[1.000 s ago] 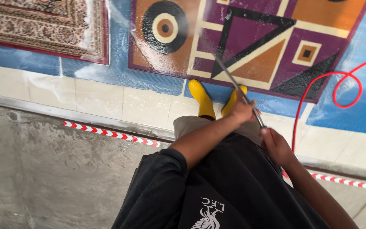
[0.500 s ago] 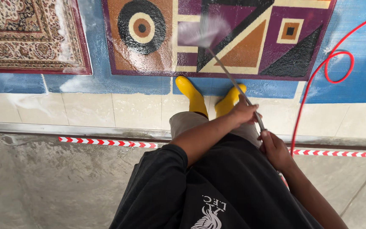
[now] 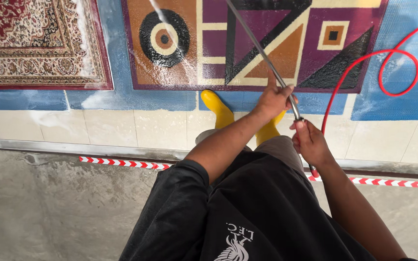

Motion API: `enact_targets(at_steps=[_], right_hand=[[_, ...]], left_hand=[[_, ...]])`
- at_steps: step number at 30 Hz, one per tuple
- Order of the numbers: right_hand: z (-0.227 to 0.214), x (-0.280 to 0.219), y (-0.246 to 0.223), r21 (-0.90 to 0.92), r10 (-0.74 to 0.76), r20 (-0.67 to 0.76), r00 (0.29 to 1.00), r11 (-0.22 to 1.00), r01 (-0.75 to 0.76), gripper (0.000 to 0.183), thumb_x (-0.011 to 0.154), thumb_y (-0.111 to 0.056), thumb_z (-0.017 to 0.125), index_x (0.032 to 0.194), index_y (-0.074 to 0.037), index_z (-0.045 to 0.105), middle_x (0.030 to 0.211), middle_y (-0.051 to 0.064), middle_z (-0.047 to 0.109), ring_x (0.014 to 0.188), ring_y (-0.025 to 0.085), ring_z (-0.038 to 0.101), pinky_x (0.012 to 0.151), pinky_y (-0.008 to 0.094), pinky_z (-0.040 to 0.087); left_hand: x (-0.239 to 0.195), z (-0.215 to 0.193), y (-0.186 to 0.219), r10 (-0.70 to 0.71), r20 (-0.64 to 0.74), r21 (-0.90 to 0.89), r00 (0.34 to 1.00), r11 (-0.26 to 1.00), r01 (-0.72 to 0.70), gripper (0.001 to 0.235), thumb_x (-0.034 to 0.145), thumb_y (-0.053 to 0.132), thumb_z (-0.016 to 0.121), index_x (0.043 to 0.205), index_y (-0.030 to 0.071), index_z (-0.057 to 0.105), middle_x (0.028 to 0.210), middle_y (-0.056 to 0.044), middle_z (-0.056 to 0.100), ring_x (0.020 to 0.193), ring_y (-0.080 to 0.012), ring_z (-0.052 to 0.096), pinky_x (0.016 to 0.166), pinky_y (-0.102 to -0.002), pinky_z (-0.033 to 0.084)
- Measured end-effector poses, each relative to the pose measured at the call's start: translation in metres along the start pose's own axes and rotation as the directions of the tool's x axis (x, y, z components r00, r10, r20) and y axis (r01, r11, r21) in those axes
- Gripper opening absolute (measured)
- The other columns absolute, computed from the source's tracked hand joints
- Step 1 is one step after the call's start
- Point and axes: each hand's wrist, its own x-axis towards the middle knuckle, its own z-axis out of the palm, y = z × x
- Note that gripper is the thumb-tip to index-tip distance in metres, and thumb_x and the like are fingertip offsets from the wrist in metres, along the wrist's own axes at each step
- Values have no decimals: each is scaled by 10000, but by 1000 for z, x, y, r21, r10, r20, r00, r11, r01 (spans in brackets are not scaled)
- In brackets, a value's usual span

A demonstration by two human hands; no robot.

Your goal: The person uses a high-pressure water spray wand to clean two rugs laid out on a tiled floor. The person systematically sprays water across the surface of a purple geometric rug and a red patterned rug, moving the wand back and forth to rinse them.

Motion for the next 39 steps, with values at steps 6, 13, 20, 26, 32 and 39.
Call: enact_targets(at_steps=[6, 13, 20, 26, 32, 39], right_hand=[[-75, -67, 61, -225, 182, -33, 983, 957, -185, 511, 1046, -490, 413, 1068, -39, 653, 682, 68, 569, 608, 159, 551, 581, 328, 480], [-145, -130, 108, -278, 322, -42, 946, 905, -320, 605, 1010, -561, 401, 1072, -52, 721, 685, 96, 618, 651, 180, 564, 634, 352, 468], [-151, -90, 103, -173, 228, -53, 972, 957, -234, 578, 1011, -545, 404, 1052, -31, 665, 641, 76, 562, 564, 186, 531, 563, 363, 440], [-148, -52, 80, -71, 15, -56, 998, 997, -19, 513, 1038, -501, 431, 1051, -31, 635, 655, 49, 545, 576, 143, 515, 558, 327, 443], [-162, -67, 83, -140, 118, -82, 990, 982, -129, 539, 1037, -506, 420, 1046, -16, 643, 658, 58, 560, 588, 150, 531, 574, 341, 456], [-186, -124, 82, -99, 432, -109, 895, 891, -442, 649, 1024, -560, 434, 1095, 28, 698, 631, 70, 574, 578, 154, 525, 558, 342, 431]], left_hand=[[-17, 93, -125, -245, -41, 39, 969, 968, 247, 807, 1024, 147, 527, 1554, 99, -80, 858, -162, 694, 618, -229, 695, 459, -334, 542], [-17, 162, -244, -605, 246, 147, 757, 795, 588, 517, 1030, 346, 497, 1310, -87, 540, 843, -66, 787, 581, -139, 738, 449, -293, 601], [7, 154, -178, -389, 44, 169, 920, 911, 377, 491, 1030, 260, 548, 1373, 28, 283, 894, -156, 757, 650, -214, 724, 558, -347, 609], [23, 141, -99, -187, 28, 137, 982, 974, 182, 830, 1032, 194, 563, 1540, 133, -89, 875, -152, 744, 661, -199, 708, 586, -337, 614], [21, 169, -124, -199, 47, 41, 979, 980, 197, 995, 1008, 189, 556, 1575, 217, -261, 847, -141, 722, 627, -199, 688, 546, -335, 595], [8, 198, -197, -601, 269, 201, 753, 800, 566, 588, 1032, 253, 584, 1394, -147, 352, 849, -133, 754, 616, -184, 740, 500, -319, 622]])
